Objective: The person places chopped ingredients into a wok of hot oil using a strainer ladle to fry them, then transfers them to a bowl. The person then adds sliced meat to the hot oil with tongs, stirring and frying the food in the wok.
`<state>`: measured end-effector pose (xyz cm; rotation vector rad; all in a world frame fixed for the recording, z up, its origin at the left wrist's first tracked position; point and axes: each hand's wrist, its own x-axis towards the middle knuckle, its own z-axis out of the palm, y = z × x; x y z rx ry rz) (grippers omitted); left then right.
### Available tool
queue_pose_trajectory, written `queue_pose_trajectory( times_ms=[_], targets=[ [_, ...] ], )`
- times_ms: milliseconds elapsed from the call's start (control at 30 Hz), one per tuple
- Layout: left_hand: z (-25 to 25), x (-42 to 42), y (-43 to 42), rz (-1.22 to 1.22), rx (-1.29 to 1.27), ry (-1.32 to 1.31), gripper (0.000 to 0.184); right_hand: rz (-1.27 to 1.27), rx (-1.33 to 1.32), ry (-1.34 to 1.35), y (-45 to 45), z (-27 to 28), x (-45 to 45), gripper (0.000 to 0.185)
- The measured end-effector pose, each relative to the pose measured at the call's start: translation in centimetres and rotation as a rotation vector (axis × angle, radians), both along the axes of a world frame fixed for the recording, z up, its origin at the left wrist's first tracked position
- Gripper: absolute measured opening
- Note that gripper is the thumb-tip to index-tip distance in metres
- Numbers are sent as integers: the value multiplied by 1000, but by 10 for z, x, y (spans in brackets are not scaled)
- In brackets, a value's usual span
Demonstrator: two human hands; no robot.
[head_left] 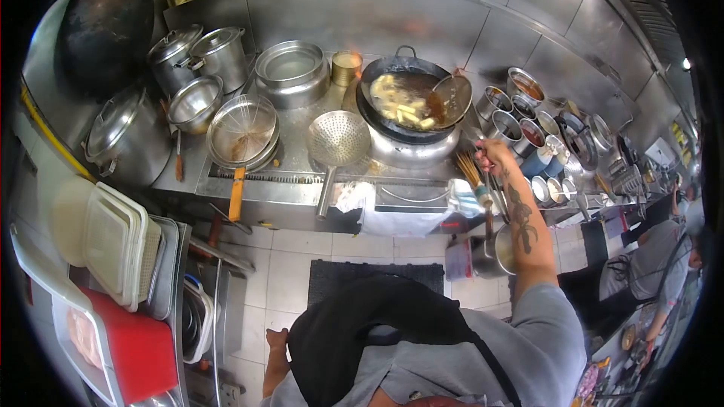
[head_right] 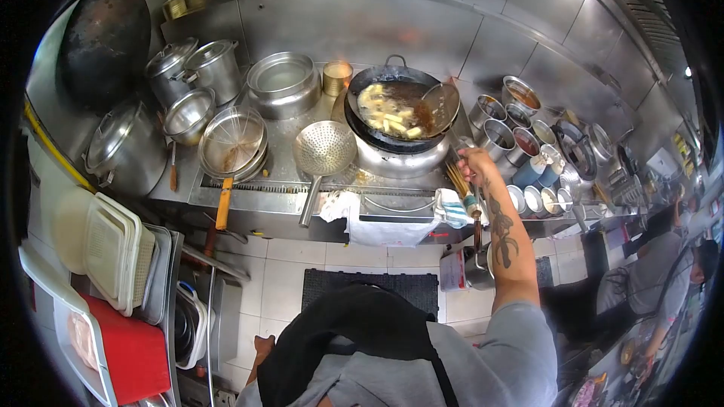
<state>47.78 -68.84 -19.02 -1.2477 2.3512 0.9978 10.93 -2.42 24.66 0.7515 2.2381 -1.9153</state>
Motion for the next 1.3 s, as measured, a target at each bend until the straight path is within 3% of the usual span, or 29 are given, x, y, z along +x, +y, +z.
queue_pose_trajectory(
  times_ms=[67, 133, 200, 300, 367, 433, 533, 667, 733, 833, 933, 1033, 1133, 1233, 1300],
  targets=[
    [6, 2, -2, -15, 6, -3, 50, 24, -268, -25, -1, -4, -5, 16],
    [13, 2, 1, -24, 11, -1, 50, 64, -355, -37, 0, -17, -17, 14],
    [-1, 8, 3, -14, -240, 240, 38, 94, -516, -72, -9, -19, -20, 11],
    [-21, 8, -7, 73, -153, 164, 41, 125, -727, -84, -22, -36, -37, 11],
    [-10, 11, -2, 72, -174, 167, 44, 129, -752, -63, -33, -46, -48, 6],
    [10, 14, 5, 144, 17, 145, 54, 226, -835, -48, -40, -61, -64, 5],
    [31, 21, 17, 84, -81, 132, 52, 177, -891, -12, -58, -60, -75, 5],
    [-6, 36, 0, 80, 4, 70, 49, 151, -908, -12, -63, -54, -77, 6],
    [-13, 41, -2, 66, 67, 107, 51, 179, -744, 34, -58, -47, -66, 11],
    [25, 46, 15, 25, 32, 184, 51, 147, -608, 32, -56, -33, -51, 17],
    [5, 52, 12, 80, 52, 184, 51, 128, -515, 46, -60, -34, -49, 20],
    [14, 50, 16, 122, 48, 76, 47, 105, -374, 60, -67, -27, -43, 21],
    [28, 44, 15, 101, 70, 128, 44, 74, -235, 88, -77, -26, -41, 22],
    [-12, 43, -2, 211, -4, 131, 43, 40, -105, 107, -85, -26, -41, 24],
    [-9, 44, -2, 154, -112, 144, 44, 28, -52, 99, -91, -23, -42, 25]
  ],
)
